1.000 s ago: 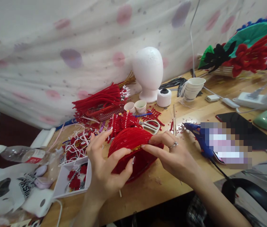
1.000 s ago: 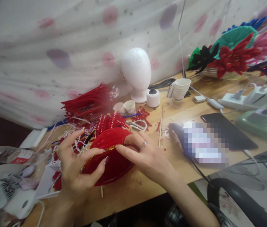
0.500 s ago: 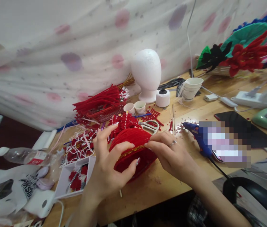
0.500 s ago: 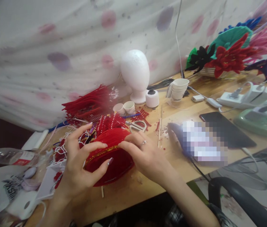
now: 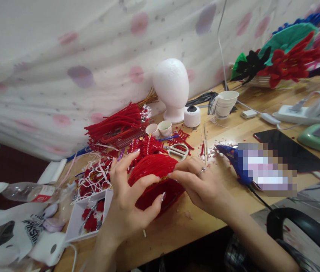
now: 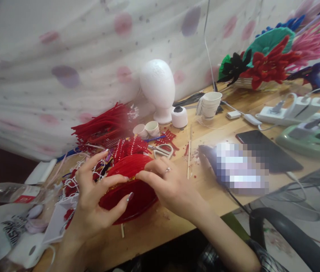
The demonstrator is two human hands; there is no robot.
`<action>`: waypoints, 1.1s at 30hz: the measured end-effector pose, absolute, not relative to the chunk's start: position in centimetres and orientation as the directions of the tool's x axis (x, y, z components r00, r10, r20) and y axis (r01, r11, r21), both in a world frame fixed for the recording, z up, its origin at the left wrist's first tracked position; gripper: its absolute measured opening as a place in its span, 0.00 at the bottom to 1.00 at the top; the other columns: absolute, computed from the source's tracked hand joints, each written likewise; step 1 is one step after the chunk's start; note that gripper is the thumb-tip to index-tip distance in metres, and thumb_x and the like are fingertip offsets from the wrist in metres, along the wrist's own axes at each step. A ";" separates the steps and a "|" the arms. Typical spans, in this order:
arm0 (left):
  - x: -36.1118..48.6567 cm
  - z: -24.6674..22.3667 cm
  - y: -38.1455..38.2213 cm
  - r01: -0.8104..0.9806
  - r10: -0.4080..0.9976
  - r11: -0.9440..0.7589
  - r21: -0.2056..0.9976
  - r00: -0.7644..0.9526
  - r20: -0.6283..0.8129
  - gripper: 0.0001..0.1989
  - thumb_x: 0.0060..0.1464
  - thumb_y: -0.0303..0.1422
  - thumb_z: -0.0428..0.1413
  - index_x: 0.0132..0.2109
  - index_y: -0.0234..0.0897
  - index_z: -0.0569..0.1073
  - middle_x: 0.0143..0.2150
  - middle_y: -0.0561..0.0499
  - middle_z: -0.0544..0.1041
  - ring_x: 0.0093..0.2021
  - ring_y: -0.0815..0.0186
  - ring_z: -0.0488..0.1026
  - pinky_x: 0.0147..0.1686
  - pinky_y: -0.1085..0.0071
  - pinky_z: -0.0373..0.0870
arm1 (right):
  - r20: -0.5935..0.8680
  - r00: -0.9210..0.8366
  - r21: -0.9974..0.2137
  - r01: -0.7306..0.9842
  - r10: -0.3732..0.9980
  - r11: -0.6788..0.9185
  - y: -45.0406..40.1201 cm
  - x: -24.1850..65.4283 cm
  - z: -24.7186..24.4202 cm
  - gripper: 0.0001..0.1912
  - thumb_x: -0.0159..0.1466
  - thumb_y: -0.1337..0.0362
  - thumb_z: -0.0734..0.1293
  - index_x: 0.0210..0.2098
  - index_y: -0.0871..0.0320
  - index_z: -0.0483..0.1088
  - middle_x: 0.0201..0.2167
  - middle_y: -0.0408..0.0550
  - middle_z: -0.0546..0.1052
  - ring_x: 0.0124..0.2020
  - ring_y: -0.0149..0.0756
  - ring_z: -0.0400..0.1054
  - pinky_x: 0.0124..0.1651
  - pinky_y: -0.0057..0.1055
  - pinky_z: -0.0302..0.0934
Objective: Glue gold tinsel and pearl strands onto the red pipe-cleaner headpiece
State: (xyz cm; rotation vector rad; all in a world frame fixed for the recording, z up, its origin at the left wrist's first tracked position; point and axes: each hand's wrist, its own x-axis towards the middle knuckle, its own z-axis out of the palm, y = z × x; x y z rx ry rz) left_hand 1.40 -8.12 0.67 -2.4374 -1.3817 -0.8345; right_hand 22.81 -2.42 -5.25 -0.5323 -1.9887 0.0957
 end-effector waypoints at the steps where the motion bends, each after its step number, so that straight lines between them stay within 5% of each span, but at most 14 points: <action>1: 1.3 0.6 -8.1 0.840 0.727 -0.533 0.099 0.394 0.563 0.16 0.57 0.31 0.62 0.51 0.47 0.73 0.71 0.43 0.54 0.72 0.47 0.55 0.68 0.31 0.50 | 0.836 -0.375 -0.283 0.330 0.400 0.900 -2.4 22.8 -5.3 0.14 0.72 0.78 0.60 0.50 0.60 0.72 0.38 0.49 0.73 0.38 0.36 0.66 0.40 0.33 0.66; 8: 1.3 0.7 -8.0 0.827 0.754 -0.542 0.147 0.402 0.519 0.15 0.58 0.31 0.61 0.52 0.49 0.73 0.72 0.45 0.52 0.72 0.46 0.53 0.68 0.29 0.49 | 0.837 -0.382 -0.270 0.336 0.392 0.902 -2.3 22.7 -5.3 0.15 0.73 0.77 0.58 0.48 0.60 0.75 0.38 0.49 0.71 0.38 0.35 0.64 0.40 0.32 0.63; 14: 1.3 0.5 -7.9 0.817 0.780 -0.532 0.224 0.369 0.506 0.16 0.57 0.30 0.61 0.51 0.47 0.72 0.72 0.45 0.53 0.74 0.50 0.51 0.69 0.37 0.52 | 0.825 -0.390 -0.291 0.330 0.410 0.898 -2.3 22.8 -5.2 0.16 0.73 0.77 0.58 0.49 0.60 0.75 0.39 0.49 0.71 0.38 0.35 0.65 0.40 0.33 0.64; 18: 1.1 -0.1 -7.4 0.777 0.723 -0.557 0.294 0.280 0.632 0.22 0.52 0.29 0.64 0.53 0.42 0.70 0.70 0.40 0.58 0.72 0.51 0.56 0.69 0.45 0.57 | 0.817 -0.396 -0.293 0.342 0.419 0.893 -2.3 22.9 -5.3 0.16 0.72 0.78 0.58 0.49 0.59 0.74 0.39 0.49 0.72 0.39 0.35 0.66 0.40 0.32 0.65; 23: 0.4 0.0 -7.4 0.665 0.550 -0.602 0.442 -0.055 0.833 0.08 0.52 0.26 0.65 0.37 0.43 0.75 0.56 0.51 0.75 0.60 0.58 0.71 0.67 0.48 0.61 | 0.794 -0.396 -0.326 0.363 0.462 0.873 -2.0 23.2 -5.4 0.19 0.69 0.81 0.59 0.49 0.55 0.73 0.39 0.48 0.72 0.38 0.35 0.68 0.36 0.31 0.66; 26: -1.0 0.3 -8.1 0.475 0.624 -0.559 0.680 -0.299 0.722 0.06 0.54 0.31 0.67 0.33 0.44 0.76 0.47 0.55 0.80 0.53 0.62 0.75 0.61 0.55 0.69 | 0.783 -0.387 -0.356 0.364 0.488 0.860 -1.7 23.6 -5.2 0.20 0.67 0.81 0.60 0.49 0.54 0.72 0.39 0.48 0.72 0.39 0.36 0.70 0.38 0.33 0.68; 29: -2.0 0.1 -9.0 0.323 0.647 -0.522 0.790 -0.454 0.613 0.03 0.57 0.34 0.66 0.37 0.47 0.79 0.41 0.57 0.82 0.46 0.68 0.77 0.53 0.68 0.74 | 0.766 -0.372 -0.398 0.367 0.525 0.841 -1.5 23.9 -5.3 0.20 0.68 0.80 0.61 0.50 0.51 0.73 0.39 0.47 0.73 0.40 0.38 0.71 0.40 0.35 0.69; 33: -1.2 -0.9 -10.0 0.453 0.730 -0.445 0.773 -0.316 0.606 0.04 0.63 0.33 0.61 0.44 0.47 0.80 0.47 0.56 0.83 0.52 0.68 0.78 0.55 0.71 0.74 | 0.768 -0.326 -0.439 0.359 0.552 0.823 -1.2 24.5 -5.8 0.17 0.69 0.77 0.63 0.51 0.51 0.72 0.41 0.48 0.73 0.44 0.40 0.71 0.44 0.37 0.69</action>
